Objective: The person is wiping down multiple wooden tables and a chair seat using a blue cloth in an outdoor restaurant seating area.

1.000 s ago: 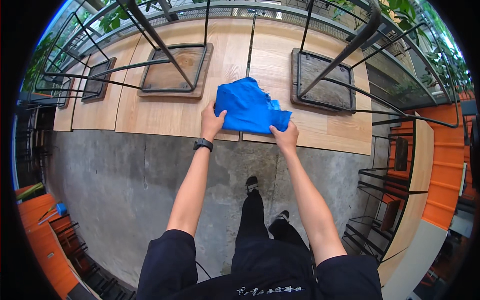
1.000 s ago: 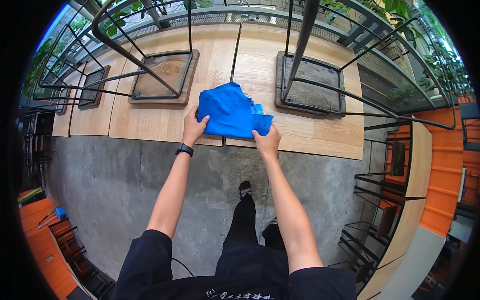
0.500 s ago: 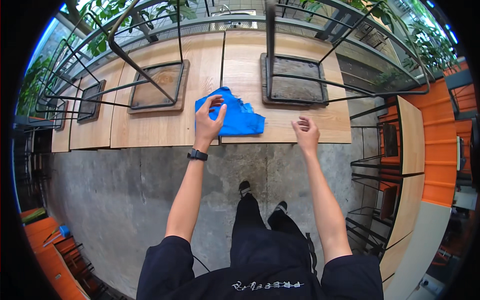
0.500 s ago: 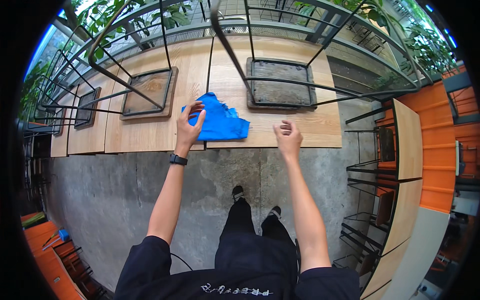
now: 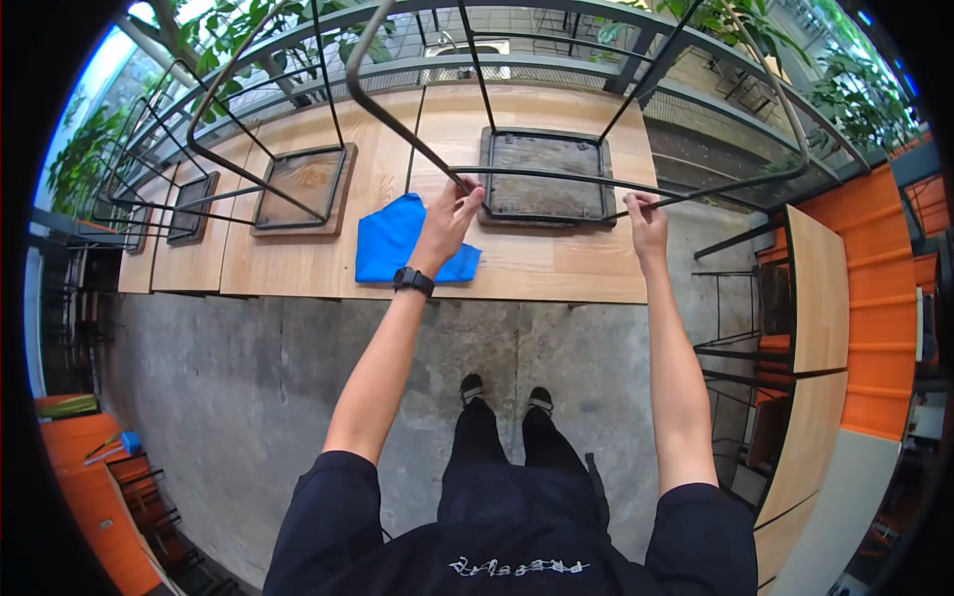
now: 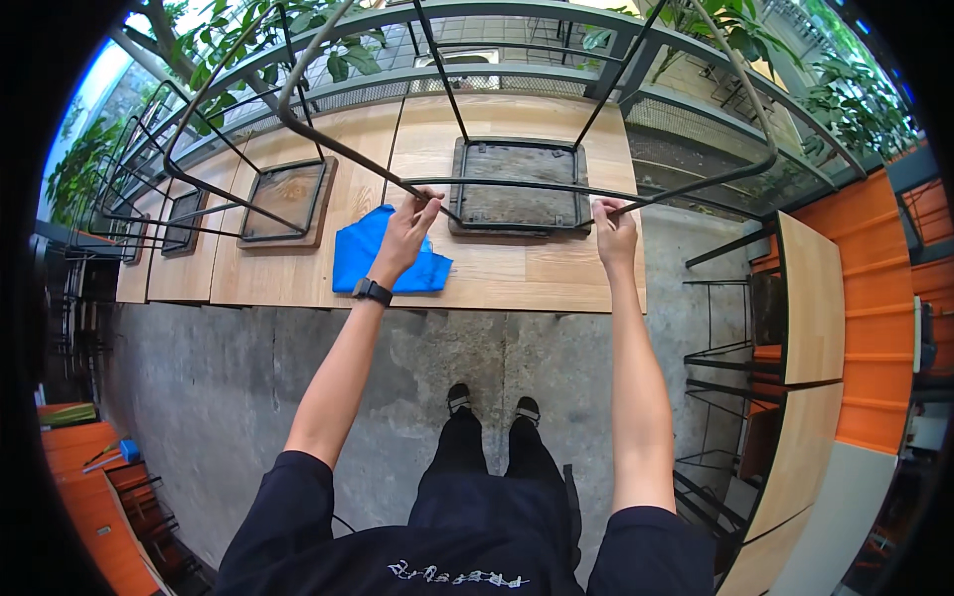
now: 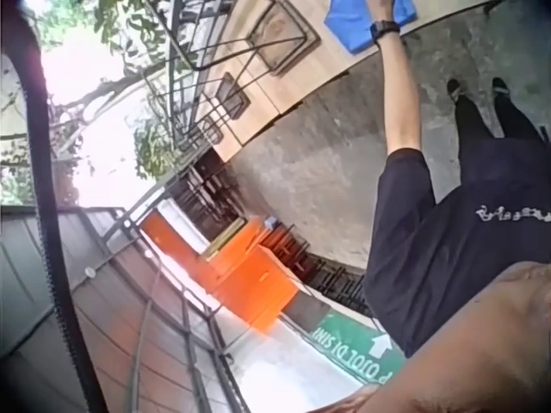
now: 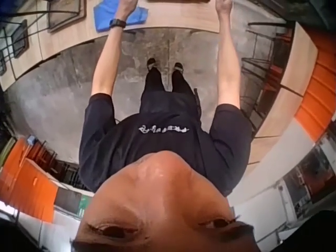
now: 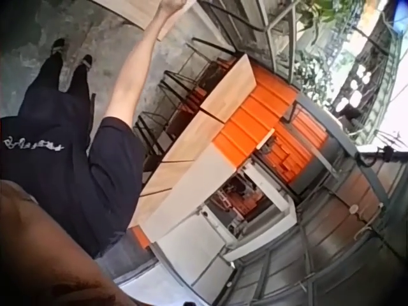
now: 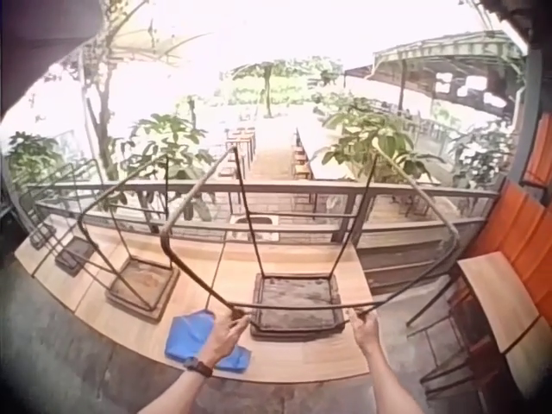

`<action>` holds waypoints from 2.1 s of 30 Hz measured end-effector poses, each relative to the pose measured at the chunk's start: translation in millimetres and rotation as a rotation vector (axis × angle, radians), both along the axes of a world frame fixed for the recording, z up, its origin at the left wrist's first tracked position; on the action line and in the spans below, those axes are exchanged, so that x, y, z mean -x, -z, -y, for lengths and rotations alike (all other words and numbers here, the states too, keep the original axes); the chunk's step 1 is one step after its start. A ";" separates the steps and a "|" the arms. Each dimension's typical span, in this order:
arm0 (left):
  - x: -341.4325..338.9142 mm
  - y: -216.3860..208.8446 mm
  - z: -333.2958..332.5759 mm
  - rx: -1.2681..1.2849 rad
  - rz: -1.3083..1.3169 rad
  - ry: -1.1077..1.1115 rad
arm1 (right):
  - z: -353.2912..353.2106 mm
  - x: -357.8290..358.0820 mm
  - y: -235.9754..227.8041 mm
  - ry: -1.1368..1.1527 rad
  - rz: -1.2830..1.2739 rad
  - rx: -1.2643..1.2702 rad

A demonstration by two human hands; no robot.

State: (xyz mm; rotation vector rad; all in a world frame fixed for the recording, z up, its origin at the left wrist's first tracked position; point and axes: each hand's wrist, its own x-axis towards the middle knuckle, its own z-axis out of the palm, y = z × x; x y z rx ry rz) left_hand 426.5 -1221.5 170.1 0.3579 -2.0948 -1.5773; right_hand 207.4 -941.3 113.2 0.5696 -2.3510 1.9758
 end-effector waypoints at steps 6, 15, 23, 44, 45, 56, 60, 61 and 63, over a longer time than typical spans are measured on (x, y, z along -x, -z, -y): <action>8.3 11.7 -10.8 0.052 0.147 -0.106 | 5.3 14.1 37.7 -0.169 0.077 -0.107; -4.4 33.3 -13.3 0.153 0.119 -0.189 | -18.1 -23.6 33.9 -0.178 -0.031 -0.164; -31.5 73.4 -44.5 0.100 -0.019 -0.185 | -58.7 -81.9 43.4 -0.270 0.048 -0.140; -58.6 61.0 -112.4 0.087 0.065 -0.071 | -85.0 -117.3 37.1 -0.032 0.019 0.128; -58.6 60.4 -118.8 0.104 -0.011 -0.076 | -85.7 -120.5 32.6 0.009 -0.002 0.197; -63.9 22.7 -173.0 0.029 -0.128 -0.229 | -107.6 -125.9 -1.8 0.196 -0.080 0.323; -71.9 10.4 -179.5 -0.018 -0.173 -0.266 | -115.0 -134.5 -26.6 0.200 -0.016 0.333; -76.6 6.1 -183.4 -0.060 -0.176 -0.240 | -120.2 -138.9 -29.8 0.182 0.005 0.338; -88.5 -2.4 -189.9 -0.144 -0.180 -0.189 | -129.4 -151.2 -35.3 0.146 0.047 0.349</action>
